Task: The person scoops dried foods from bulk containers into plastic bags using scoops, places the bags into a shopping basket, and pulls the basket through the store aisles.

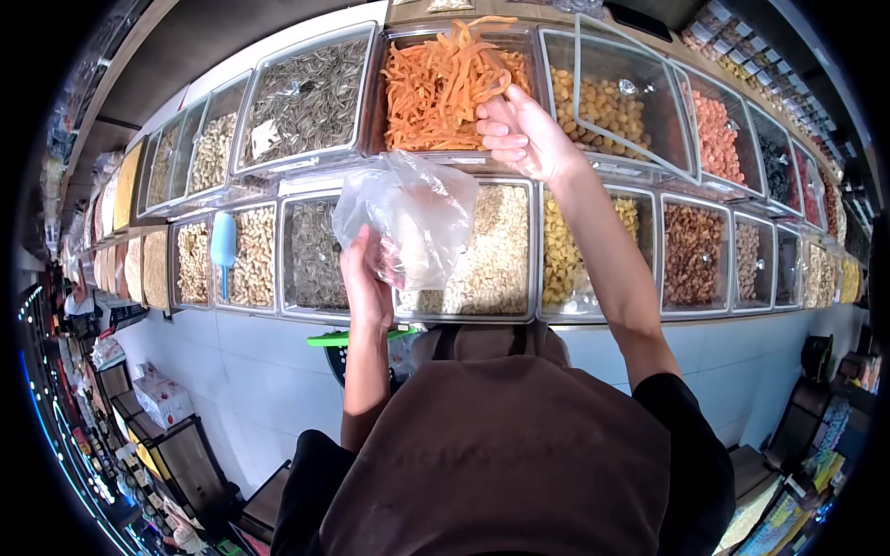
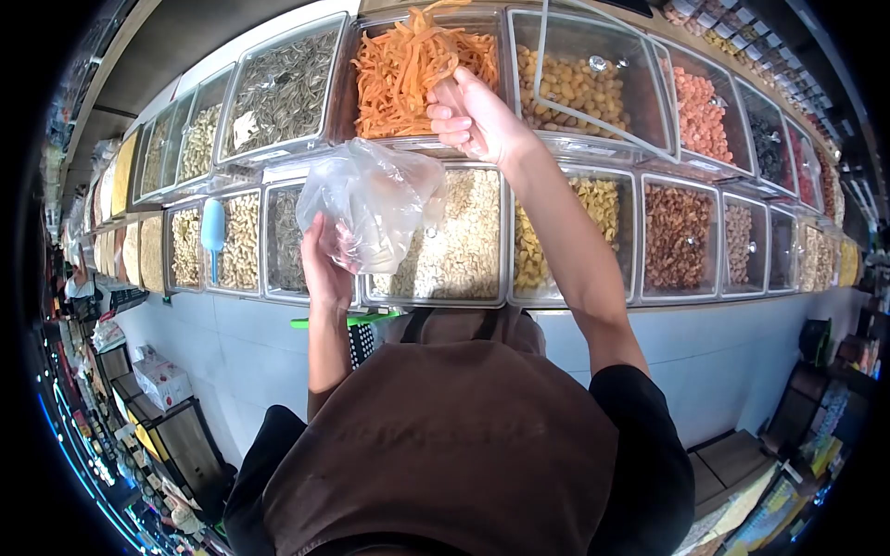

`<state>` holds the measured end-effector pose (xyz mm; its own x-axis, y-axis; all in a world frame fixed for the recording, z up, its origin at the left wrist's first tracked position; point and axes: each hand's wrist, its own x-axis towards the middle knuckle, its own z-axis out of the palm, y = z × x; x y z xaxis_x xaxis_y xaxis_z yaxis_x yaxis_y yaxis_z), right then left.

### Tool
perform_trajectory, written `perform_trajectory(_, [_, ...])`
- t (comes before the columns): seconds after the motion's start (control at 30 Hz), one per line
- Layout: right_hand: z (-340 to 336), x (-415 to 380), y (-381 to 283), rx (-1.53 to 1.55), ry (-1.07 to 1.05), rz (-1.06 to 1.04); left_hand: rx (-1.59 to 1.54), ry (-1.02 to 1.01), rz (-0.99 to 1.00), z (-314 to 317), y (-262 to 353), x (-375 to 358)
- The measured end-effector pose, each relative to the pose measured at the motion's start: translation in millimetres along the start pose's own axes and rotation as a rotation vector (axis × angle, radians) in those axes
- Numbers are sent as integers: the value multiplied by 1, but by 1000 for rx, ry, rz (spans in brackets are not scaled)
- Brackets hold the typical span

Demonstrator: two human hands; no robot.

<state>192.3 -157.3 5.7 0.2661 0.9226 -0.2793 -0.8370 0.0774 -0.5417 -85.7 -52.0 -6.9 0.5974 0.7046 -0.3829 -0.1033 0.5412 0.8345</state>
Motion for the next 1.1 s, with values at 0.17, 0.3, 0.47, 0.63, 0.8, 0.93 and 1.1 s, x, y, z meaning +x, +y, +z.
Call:
perform_trajectory(0.17, [38, -31, 19, -73, 14, 20, 201, 3, -20, 6, 0, 0])
perform_trajectory(0.3, [59, -49, 42, 102, -118, 177, 316, 168, 29, 12, -3, -3])
perform_trajectory(0.47, [80, -65, 84, 35, -136, 301, 531, 119, 64, 10, 13, -16])
perform_trajectory(0.63, [81, -71, 117, -180, -5, 415, 368, 7, 141, -6, 29, -16])
perform_trajectory(0.8, [66, -70, 157, -204, 60, 380, 127, -144, 206, -25, 30, -10])
perform_trajectory(0.93, [55, -64, 185, -236, 68, 472, 33, -206, 158, -27, 26, -8])
perform_trajectory(1.1, [56, -53, 201, -319, 177, 387, -98, -330, 77, -36, 25, -13])
